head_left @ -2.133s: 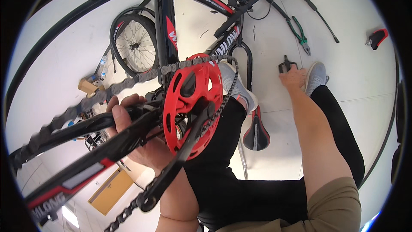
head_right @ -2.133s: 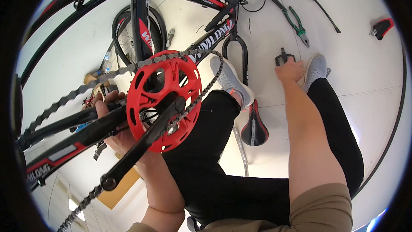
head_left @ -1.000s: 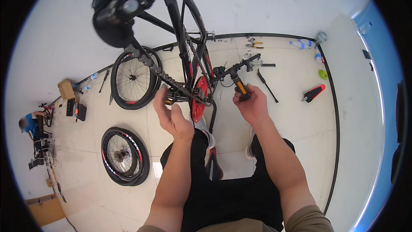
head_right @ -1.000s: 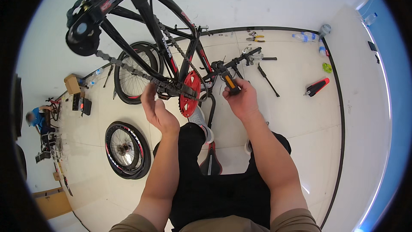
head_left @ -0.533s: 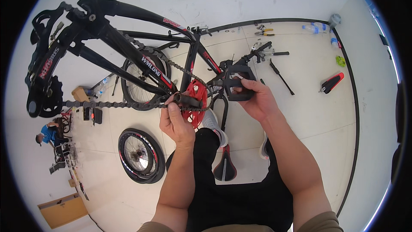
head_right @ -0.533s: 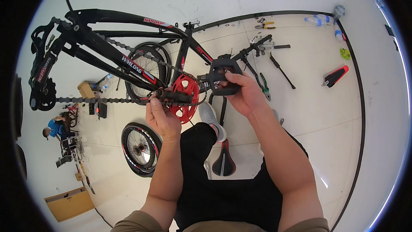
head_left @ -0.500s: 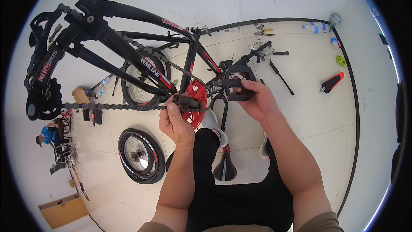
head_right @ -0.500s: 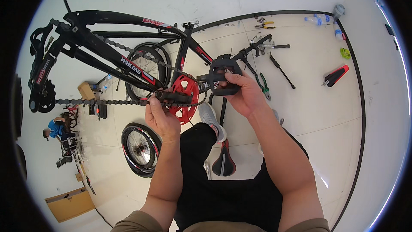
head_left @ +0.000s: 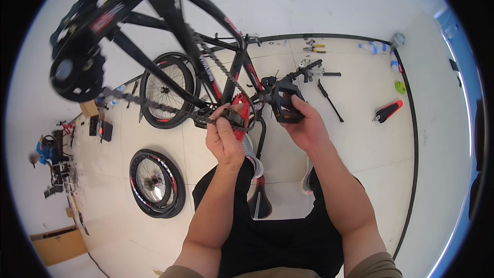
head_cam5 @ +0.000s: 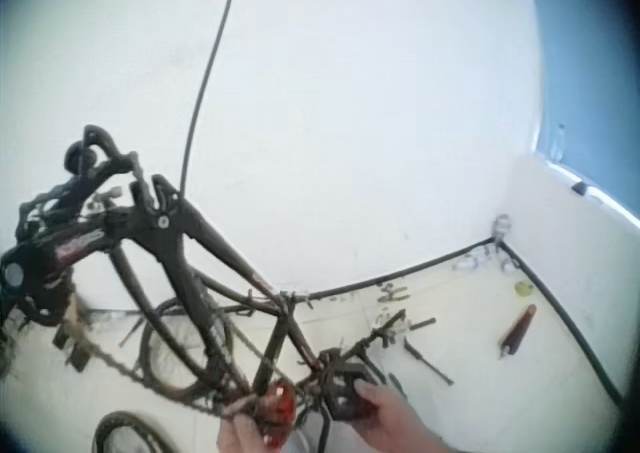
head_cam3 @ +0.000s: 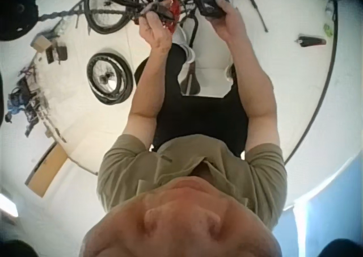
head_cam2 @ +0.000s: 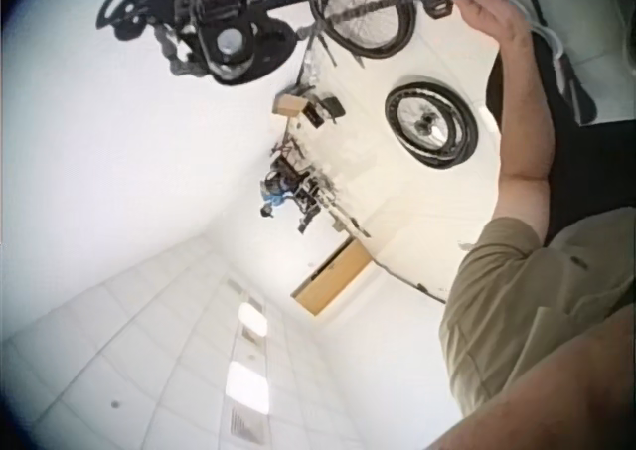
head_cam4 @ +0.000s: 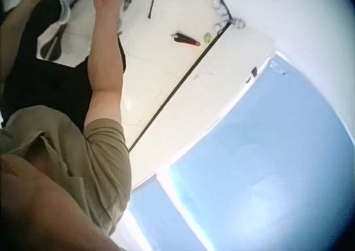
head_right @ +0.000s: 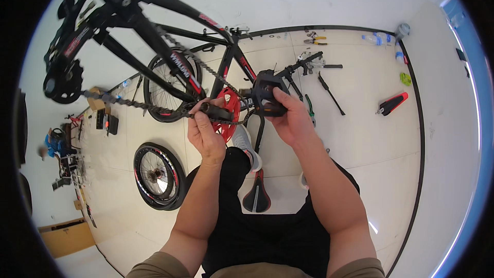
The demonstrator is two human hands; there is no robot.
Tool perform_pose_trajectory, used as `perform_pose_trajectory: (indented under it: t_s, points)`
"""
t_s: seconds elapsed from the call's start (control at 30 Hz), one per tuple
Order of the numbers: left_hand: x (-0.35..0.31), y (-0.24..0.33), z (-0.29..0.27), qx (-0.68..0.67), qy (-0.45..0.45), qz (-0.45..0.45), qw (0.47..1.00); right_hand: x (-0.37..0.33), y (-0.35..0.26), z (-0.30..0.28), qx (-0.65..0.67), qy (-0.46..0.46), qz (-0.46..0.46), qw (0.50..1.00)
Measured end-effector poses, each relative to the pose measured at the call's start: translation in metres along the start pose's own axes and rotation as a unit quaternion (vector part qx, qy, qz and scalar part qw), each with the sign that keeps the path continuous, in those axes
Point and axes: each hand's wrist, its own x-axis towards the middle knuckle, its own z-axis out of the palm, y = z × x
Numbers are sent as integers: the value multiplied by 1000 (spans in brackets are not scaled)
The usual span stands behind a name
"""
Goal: The person attaches a bicycle pedal to the crank arm using a pedal wrench. They tighten the pedal by hand and then use the wrench to secure it firmly.
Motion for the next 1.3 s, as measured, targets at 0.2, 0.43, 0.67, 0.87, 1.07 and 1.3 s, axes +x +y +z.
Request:
perform_pose_trajectory:
  t_s: [0.2, 0.43, 0.67, 0.87, 1.07, 1.3]
  points:
    - [-3, -1, -1, 20, -21, -1, 1000, -16, 28, -14, -16, 4, -1, 1000]
    - [-11, 2, -12, 1, -42, -18, 999, -75, 48, -27, -16, 72, -19, 997]
    - [-28, 9, -23, -84, -100, -32, 991, -131, 63, -71, 17, 47, 6, 999]
    - [-39, 6, -28, -101, -90, -44, 990, -135, 75, -83, -34, 73, -1, 997]
    - [-56, 7, -31, 119, -95, 63, 986, -129, 86, -96, -59, 110, -18, 992]
    - [-86, 7, -41, 381, -18, 114, 917, -135, 93, -93, -45, 126, -18, 991]
